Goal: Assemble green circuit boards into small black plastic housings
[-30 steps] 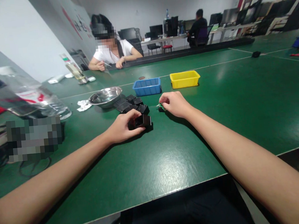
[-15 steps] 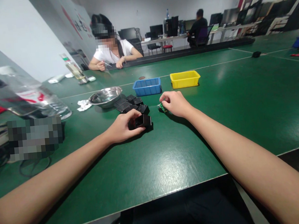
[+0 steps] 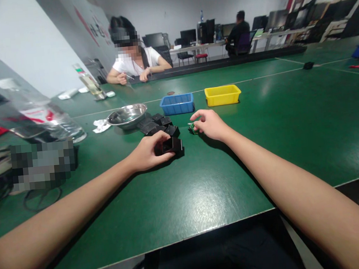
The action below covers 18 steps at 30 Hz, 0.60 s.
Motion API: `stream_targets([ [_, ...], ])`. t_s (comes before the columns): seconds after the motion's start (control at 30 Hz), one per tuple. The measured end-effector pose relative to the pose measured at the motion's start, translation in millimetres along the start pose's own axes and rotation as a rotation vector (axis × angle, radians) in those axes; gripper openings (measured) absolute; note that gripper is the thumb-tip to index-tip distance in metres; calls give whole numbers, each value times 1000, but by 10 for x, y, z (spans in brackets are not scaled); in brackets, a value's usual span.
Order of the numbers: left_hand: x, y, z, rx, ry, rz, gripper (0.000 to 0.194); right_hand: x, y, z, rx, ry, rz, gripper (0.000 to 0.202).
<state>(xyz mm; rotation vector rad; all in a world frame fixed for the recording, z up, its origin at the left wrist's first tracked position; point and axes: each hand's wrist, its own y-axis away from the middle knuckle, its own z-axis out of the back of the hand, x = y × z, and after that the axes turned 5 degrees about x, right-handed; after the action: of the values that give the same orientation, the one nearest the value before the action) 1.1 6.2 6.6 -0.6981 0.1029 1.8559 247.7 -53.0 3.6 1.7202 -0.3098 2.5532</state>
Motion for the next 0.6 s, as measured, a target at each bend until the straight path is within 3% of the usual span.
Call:
stream_targets([
  [0.27, 1, 4, 1, -2, -8, 1, 33, -7, -3, 6, 44, -47, 3, 20],
  [0.6, -7, 8, 0, -20, -6, 1, 33, -41, -8, 59, 80, 151, 51, 25],
])
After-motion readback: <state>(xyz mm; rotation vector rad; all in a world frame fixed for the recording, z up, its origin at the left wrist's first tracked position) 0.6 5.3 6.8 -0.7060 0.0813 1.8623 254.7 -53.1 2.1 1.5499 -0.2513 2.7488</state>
